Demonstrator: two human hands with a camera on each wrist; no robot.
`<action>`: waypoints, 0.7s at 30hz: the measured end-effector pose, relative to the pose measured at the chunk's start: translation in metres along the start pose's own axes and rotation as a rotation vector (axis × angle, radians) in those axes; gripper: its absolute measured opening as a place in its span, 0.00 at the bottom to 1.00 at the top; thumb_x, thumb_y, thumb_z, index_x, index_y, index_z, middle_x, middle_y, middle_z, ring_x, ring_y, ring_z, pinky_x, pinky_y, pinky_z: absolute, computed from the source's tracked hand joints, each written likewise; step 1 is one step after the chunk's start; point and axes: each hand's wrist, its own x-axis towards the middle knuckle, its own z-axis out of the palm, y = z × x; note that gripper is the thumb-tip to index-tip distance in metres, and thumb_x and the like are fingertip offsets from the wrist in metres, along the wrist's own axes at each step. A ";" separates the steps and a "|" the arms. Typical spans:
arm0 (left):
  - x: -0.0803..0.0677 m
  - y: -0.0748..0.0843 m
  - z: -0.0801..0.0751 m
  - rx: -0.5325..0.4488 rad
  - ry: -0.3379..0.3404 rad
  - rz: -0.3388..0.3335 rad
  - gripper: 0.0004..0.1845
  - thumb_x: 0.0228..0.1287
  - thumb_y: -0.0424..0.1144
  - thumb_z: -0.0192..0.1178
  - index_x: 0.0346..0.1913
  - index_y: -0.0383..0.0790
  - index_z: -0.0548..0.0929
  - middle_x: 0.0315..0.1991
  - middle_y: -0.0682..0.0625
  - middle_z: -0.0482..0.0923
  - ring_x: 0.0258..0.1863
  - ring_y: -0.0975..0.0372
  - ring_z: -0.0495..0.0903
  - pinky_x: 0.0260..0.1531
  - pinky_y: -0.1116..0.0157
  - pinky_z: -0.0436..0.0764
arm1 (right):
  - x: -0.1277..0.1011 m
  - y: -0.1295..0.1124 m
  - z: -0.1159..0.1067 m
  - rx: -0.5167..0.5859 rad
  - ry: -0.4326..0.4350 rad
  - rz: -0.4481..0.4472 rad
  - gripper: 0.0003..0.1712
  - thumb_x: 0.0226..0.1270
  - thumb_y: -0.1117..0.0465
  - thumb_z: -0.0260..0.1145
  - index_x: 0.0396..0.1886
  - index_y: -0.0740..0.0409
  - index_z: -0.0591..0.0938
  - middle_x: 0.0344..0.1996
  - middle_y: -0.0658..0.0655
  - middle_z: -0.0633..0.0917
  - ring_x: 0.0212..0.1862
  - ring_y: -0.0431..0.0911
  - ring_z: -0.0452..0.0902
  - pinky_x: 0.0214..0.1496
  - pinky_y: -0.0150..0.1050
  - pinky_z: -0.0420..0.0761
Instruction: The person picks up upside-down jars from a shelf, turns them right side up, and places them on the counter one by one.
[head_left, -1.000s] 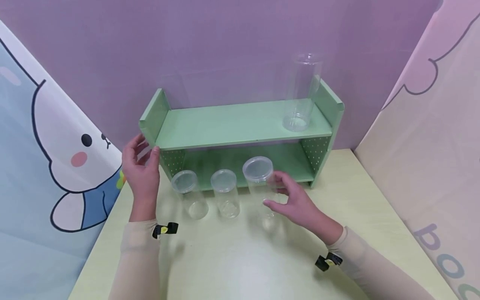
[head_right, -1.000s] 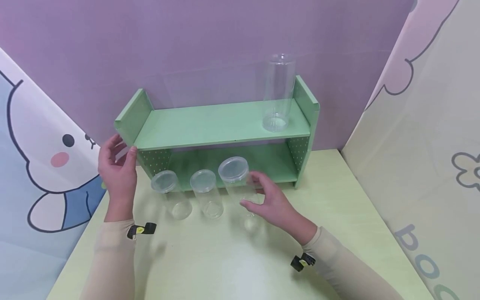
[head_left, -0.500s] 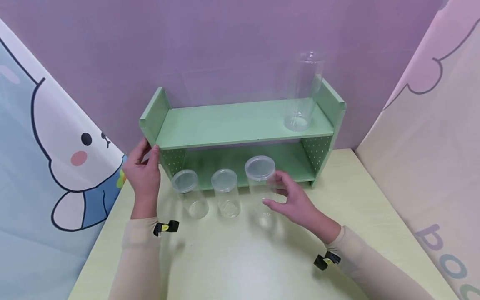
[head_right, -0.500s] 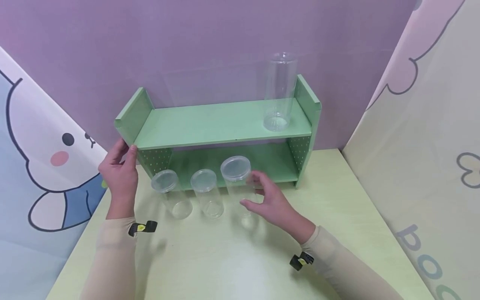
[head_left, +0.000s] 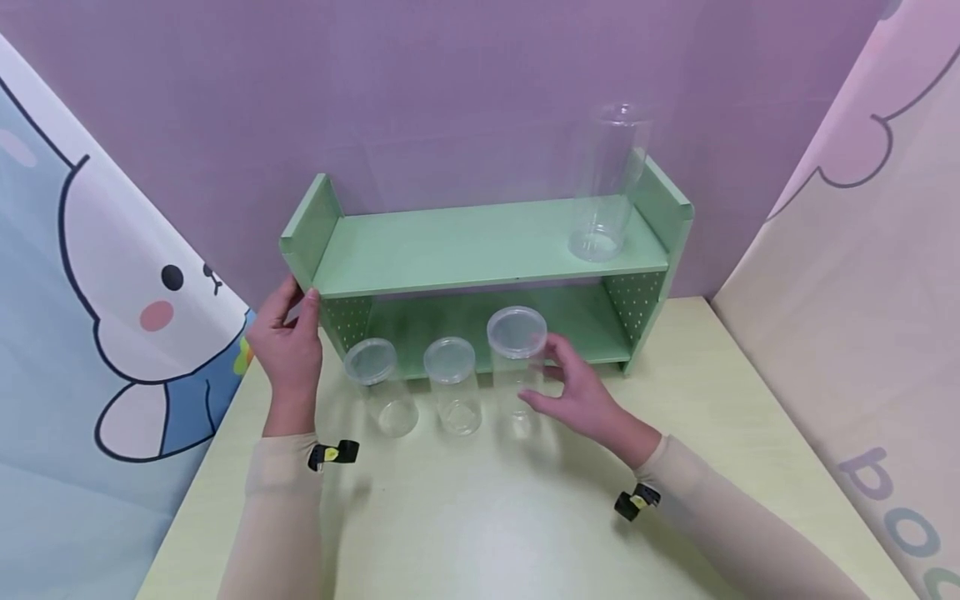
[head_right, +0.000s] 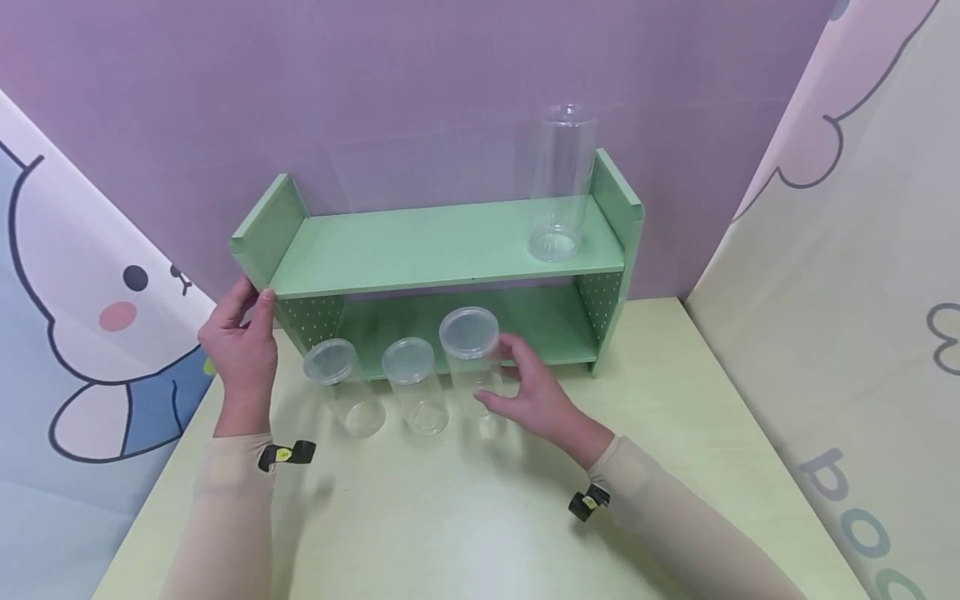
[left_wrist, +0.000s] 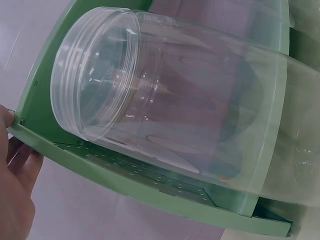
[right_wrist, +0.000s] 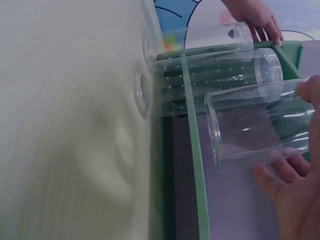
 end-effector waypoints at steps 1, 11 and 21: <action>0.000 0.000 0.000 0.003 0.002 -0.003 0.18 0.80 0.42 0.70 0.67 0.62 0.89 0.60 0.55 0.90 0.58 0.61 0.88 0.49 0.73 0.88 | 0.001 0.002 0.000 -0.001 -0.001 -0.003 0.50 0.62 0.70 0.85 0.80 0.56 0.69 0.72 0.59 0.79 0.73 0.58 0.77 0.71 0.55 0.83; -0.005 0.028 0.003 0.022 0.019 -0.024 0.19 0.81 0.34 0.68 0.68 0.53 0.89 0.61 0.49 0.90 0.58 0.62 0.87 0.49 0.75 0.86 | -0.003 0.013 0.005 0.023 -0.025 0.085 0.49 0.65 0.66 0.85 0.81 0.55 0.69 0.71 0.57 0.79 0.73 0.57 0.77 0.74 0.51 0.80; -0.007 0.034 0.004 0.004 0.013 -0.042 0.18 0.81 0.34 0.67 0.67 0.53 0.89 0.61 0.49 0.90 0.59 0.61 0.87 0.50 0.75 0.87 | -0.010 0.026 0.012 0.082 -0.050 0.117 0.47 0.66 0.68 0.83 0.80 0.58 0.69 0.72 0.61 0.78 0.72 0.68 0.76 0.74 0.62 0.78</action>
